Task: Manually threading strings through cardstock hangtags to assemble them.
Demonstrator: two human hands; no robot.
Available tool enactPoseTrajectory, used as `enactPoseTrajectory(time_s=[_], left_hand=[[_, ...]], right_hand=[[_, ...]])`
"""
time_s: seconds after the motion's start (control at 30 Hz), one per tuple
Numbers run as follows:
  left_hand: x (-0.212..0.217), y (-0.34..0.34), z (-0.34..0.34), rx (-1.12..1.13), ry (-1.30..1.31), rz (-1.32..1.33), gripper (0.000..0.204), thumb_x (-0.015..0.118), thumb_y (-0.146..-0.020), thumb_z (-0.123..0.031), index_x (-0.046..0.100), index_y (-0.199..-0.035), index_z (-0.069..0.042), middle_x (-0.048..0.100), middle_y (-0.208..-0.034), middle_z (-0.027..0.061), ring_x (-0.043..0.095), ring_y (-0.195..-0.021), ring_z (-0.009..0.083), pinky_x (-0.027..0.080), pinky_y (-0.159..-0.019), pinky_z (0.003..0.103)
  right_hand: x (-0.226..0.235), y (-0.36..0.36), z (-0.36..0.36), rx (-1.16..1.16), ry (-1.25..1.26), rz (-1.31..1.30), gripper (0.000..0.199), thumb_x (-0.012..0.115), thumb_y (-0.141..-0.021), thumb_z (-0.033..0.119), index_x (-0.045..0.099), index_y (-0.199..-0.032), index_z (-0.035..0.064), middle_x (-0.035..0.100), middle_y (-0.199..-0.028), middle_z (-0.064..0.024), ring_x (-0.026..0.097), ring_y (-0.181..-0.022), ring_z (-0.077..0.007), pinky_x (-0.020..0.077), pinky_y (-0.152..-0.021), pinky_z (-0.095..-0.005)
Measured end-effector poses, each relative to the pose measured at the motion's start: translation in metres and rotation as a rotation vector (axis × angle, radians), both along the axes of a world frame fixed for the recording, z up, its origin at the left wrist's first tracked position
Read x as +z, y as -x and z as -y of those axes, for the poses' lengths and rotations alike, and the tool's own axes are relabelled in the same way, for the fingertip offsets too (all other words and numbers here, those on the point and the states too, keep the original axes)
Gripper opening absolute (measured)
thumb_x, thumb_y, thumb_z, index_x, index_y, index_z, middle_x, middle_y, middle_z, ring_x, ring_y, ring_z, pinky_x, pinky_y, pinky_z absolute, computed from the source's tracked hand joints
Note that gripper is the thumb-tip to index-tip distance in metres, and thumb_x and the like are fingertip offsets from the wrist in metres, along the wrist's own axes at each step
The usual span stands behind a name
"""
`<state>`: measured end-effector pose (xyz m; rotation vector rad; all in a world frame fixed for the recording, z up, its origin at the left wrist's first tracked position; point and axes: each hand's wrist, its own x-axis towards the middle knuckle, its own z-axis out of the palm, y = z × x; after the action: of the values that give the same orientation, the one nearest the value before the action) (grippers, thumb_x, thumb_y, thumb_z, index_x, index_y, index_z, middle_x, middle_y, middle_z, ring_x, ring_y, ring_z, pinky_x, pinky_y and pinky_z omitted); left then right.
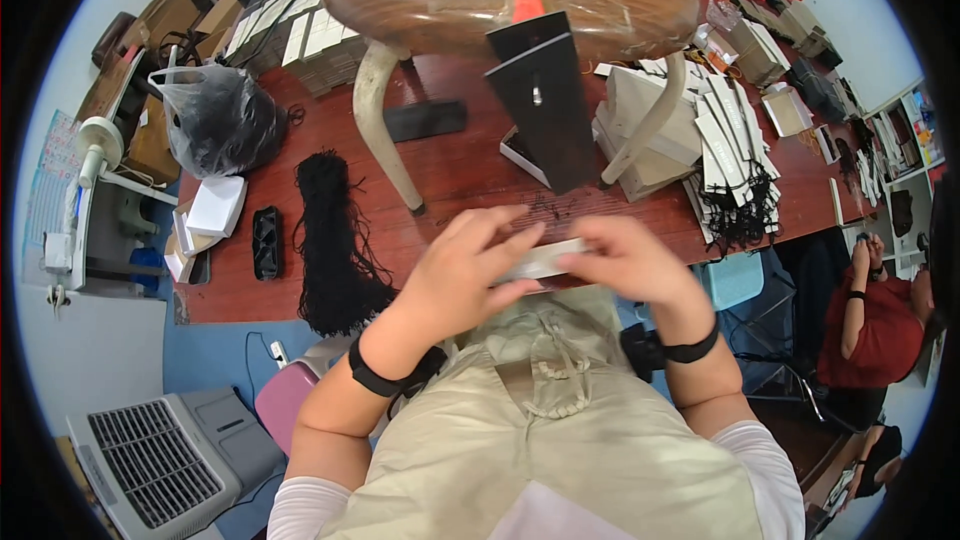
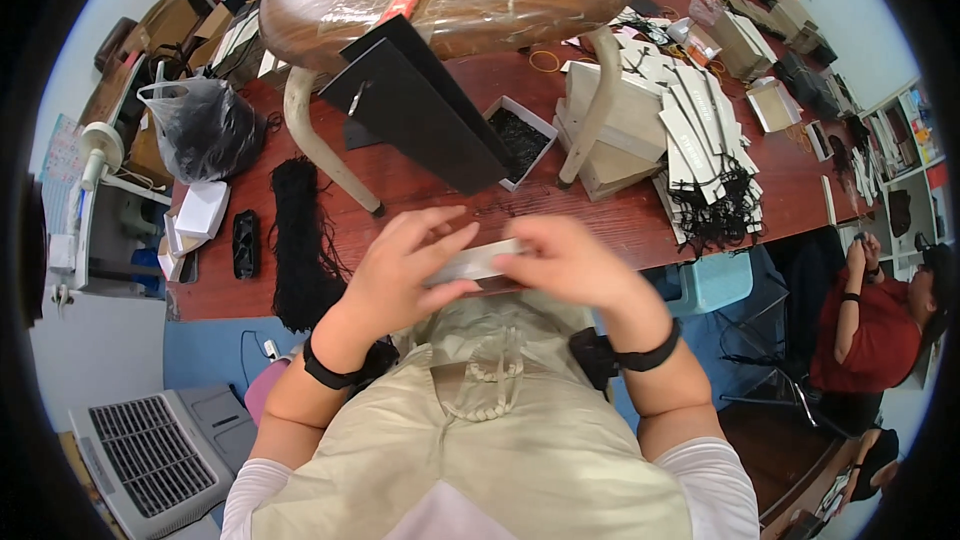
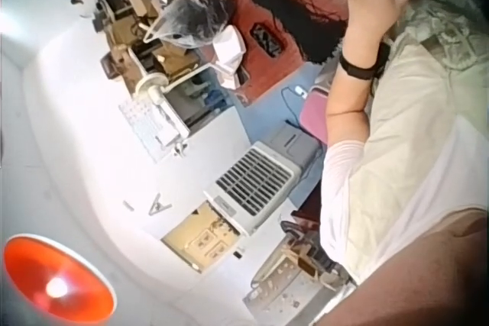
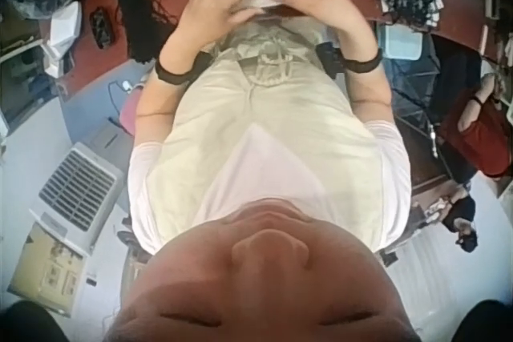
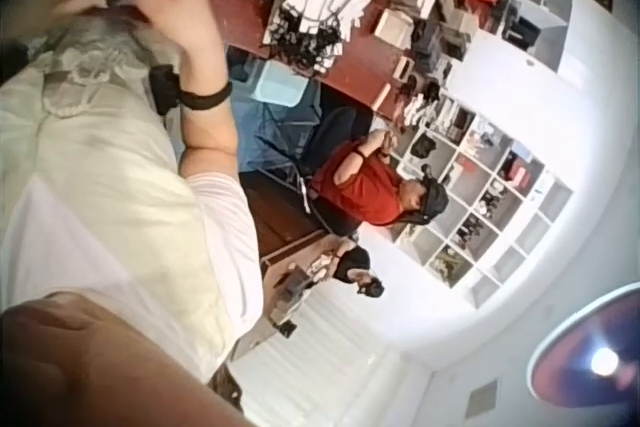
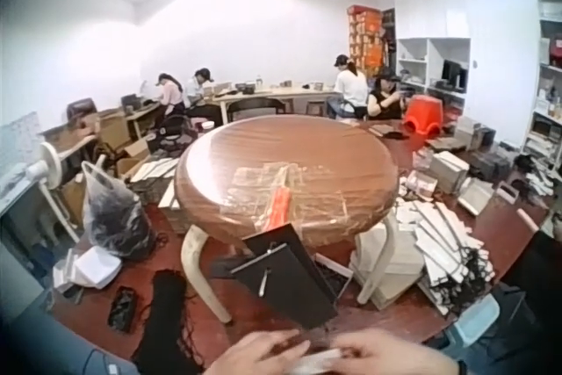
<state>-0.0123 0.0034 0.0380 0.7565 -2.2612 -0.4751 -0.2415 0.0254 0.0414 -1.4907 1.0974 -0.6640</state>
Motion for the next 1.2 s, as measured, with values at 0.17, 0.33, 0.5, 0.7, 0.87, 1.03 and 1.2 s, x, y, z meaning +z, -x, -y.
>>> enactPoseTrajectory(time_s=[0.17,0.33,0.5,0.7,0.87,1.03,1.2], left_hand=[[-0.015,-0.078,0.008,0.191,-0.191,0.206,0.018,0.070,-0.072,-0.006,0.066,-0.089,-0.004,0.062,-0.083,0.0098,0.059,-0.083,0.0289,0.048,-0.074,0.037],[-0.033,-0.112,0.009,0.268,-0.286,0.300,0.017,0.070,-0.071,-0.005,0.065,-0.088,-0.004,0.062,-0.082,0.0104,0.058,-0.082,0.0297,0.047,-0.074,0.037],[-0.046,-0.116,0.007,0.227,-0.296,0.343,0.013,0.072,-0.070,-0.008,0.065,-0.081,-0.005,0.061,-0.080,0.0078,0.055,-0.083,0.0289,0.044,-0.078,0.037],[-0.052,-0.126,0.004,0.165,-0.279,0.347,0.012,0.072,-0.070,-0.010,0.064,-0.077,-0.005,0.058,-0.078,0.0080,0.053,-0.081,0.0291,0.043,-0.076,0.037],[-0.047,-0.126,-0.002,0.154,-0.283,0.349,0.010,0.070,-0.072,-0.009,0.061,-0.074,-0.005,0.057,-0.078,0.0079,0.052,-0.083,0.0288,0.043,-0.077,0.037],[-0.044,-0.113,-0.004,0.214,-0.253,0.440,0.012,0.066,-0.074,-0.005,0.056,-0.081,-0.004,0.055,-0.084,0.0101,0.051,-0.086,0.0307,0.040,-0.082,0.037],[-0.008,-0.066,0.004,0.104,-0.145,0.052,0.011,0.061,-0.078,0.001,0.052,-0.085,-0.003,0.053,-0.085,0.0114,0.052,-0.082,0.0266,0.042,-0.078,0.034]], right_hand=[[0.028,0.112,-0.020,-0.721,-0.021,0.114,0.010,0.064,-0.082,0.012,0.062,-0.091,0.0071,0.057,-0.068,0.0035,0.047,-0.050,-0.0032,0.0348,-0.043,-0.0187],[0.015,0.197,-0.012,-0.954,0.176,0.327,0.022,0.057,-0.094,0.027,0.058,-0.100,0.0057,0.054,-0.065,0.0008,0.046,-0.047,-0.0070,0.0335,-0.040,-0.0187],[0.022,0.170,0.010,-1.187,0.241,0.247,0.032,0.060,-0.092,0.026,0.056,-0.111,0.0018,0.065,-0.083,-0.0070,0.059,-0.059,-0.0068,0.0392,-0.045,-0.0167],[0.016,0.156,0.001,-1.408,0.799,-0.814,0.034,0.063,-0.090,0.024,0.058,-0.115,0.0022,0.064,-0.090,-0.0036,0.054,-0.066,-0.0061,0.0418,-0.060,-0.0186],[-0.006,0.077,-0.001,-0.937,0.926,-0.330,0.012,0.060,-0.089,0.007,0.063,-0.099,0.0014,0.059,-0.086,0.0007,0.051,-0.066,-0.0046,0.0407,-0.059,-0.0191],[-0.011,-0.009,-0.001,-0.251,0.686,-0.307,0.007,0.062,-0.078,0.000,0.063,-0.085,0.0018,0.061,-0.079,-0.0102,0.059,-0.069,-0.0215,0.0466,-0.060,-0.0286],[-0.011,-0.054,0.010,0.012,0.501,-0.124,0.023,0.069,-0.076,0.006,0.067,-0.099,0.0019,0.062,-0.085,-0.0098,0.060,-0.070,-0.0193,0.0484,-0.062,-0.0295]])
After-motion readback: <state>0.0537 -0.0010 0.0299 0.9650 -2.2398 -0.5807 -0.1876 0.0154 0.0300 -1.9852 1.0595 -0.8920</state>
